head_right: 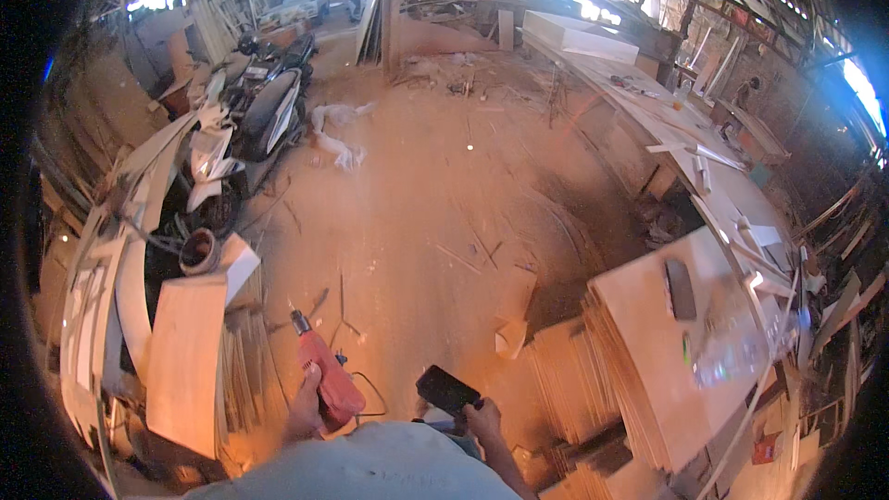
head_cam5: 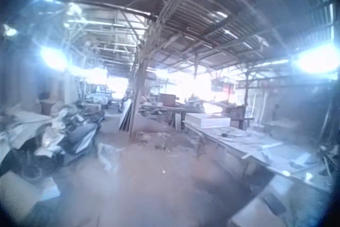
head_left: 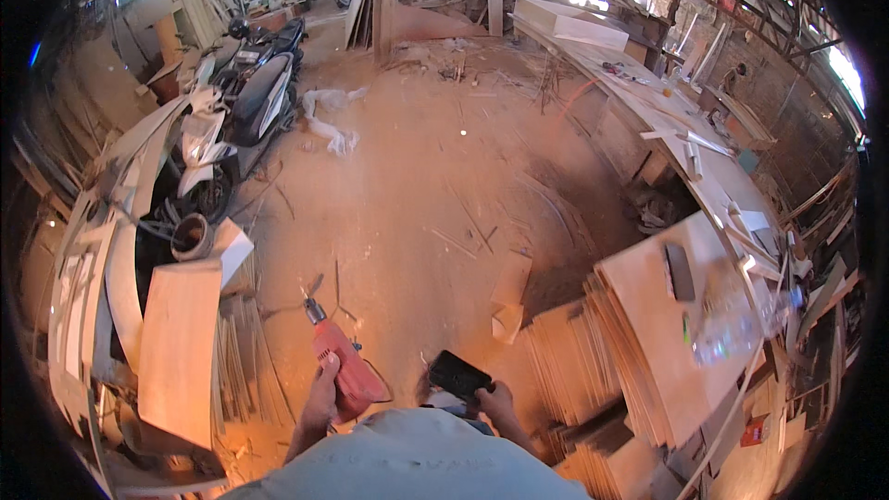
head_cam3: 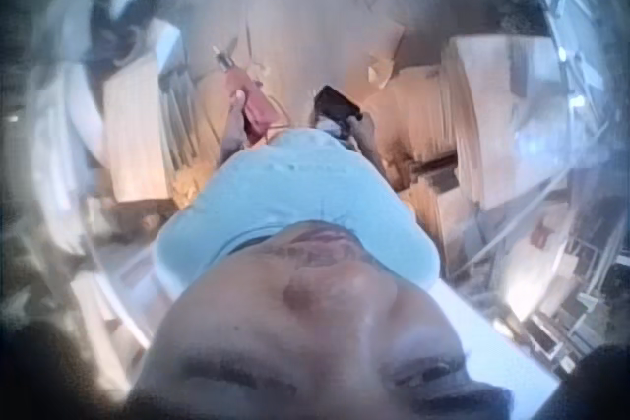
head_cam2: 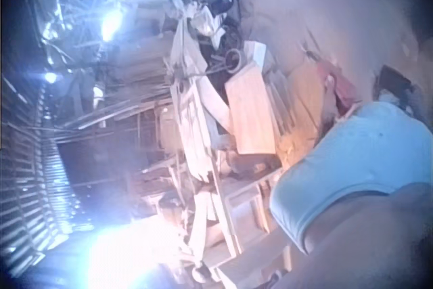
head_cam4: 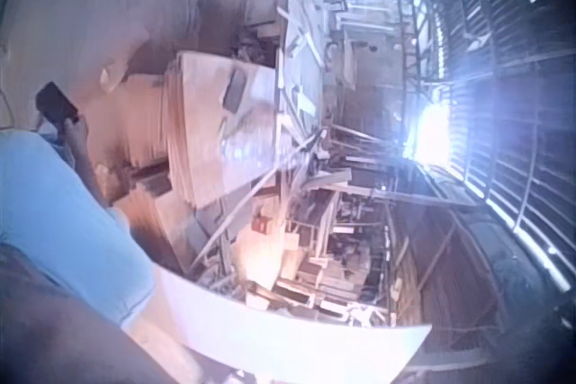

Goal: The person builds a wooden drawer by aligning wooden boards and using a drill to drive screws into the joints at the corners of the box.

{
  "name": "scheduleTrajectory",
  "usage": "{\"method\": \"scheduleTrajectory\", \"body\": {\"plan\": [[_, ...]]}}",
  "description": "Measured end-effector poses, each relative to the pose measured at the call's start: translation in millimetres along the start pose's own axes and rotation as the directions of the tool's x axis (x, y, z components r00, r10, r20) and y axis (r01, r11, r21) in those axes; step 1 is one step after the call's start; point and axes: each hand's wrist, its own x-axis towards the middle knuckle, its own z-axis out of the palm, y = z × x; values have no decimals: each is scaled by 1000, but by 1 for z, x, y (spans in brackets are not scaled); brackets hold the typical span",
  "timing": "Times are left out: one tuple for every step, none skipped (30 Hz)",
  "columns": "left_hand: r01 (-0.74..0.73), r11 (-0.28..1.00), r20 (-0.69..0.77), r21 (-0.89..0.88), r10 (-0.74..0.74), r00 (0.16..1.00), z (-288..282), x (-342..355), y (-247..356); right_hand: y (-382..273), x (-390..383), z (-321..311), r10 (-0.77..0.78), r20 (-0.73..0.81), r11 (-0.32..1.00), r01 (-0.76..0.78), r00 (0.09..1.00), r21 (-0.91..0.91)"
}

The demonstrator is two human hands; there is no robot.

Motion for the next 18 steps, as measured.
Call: {"method": "scheduleTrajectory", "body": {"plan": [[23,1000,3,-18,-23,1000,12,27,14,-50,31,-18,-22,19,997,23,1000,-70],[45,998,8,-36,-45,999,27,53,31,-67,88,-21,-24,180,984,-8,983,175],[70,996,-15,-53,-71,997,52,76,59,-134,115,-42,-74,170,982,42,983,183],[64,993,-26,-96,-67,997,64,108,69,-160,156,-50,-139,106,960,107,985,261],[41,990,-60,-134,-49,997,67,142,76,-219,185,-64,-128,113,968,99,985,232],[17,984,-75,-175,-30,997,74,181,84,-250,231,-76,-163,83,979,151,983,138],[-8,988,-19,-157,5,1000,70,223,87,-284,269,-83,-173,82,960,149,982,237],[-15,988,-44,-154,8,999,74,264,86,-313,306,-90,-182,80,931,146,980,334],[-20,989,-66,-146,11,998,80,304,90,-334,344,-92,-185,59,925,153,981,347],[-24,991,-86,-135,12,996,88,345,94,-351,382,-94,-185,37,919,160,982,361],[-39,992,-83,-124,29,996,98,383,97,-366,420,-96,-184,13,912,166,983,376],[-35,991,-56,-130,28,998,107,427,105,-380,460,-96,-180,33,900,151,983,409],[-19,991,-25,-134,15,1000,117,466,114,-382,494,-97,-164,48,889,126,985,440],[0,991,7,-137,1,1000,126,507,123,-381,527,-93,-147,64,876,100,987,471],[6,992,18,-127,-4,1000,141,550,134,-374,565,-88,-109,62,844,59,992,534],[17,992,24,-125,-14,1000,157,590,141,-358,595,-84,-67,66,810,16,996,586],[14,993,21,-118,-12,1000,174,633,152,-356,617,-83,-32,58,837,-5,998,547],[15,997,51,-80,-11,999,200,678,169,-362,639,-88,7,45,861,-29,999,508]]}}
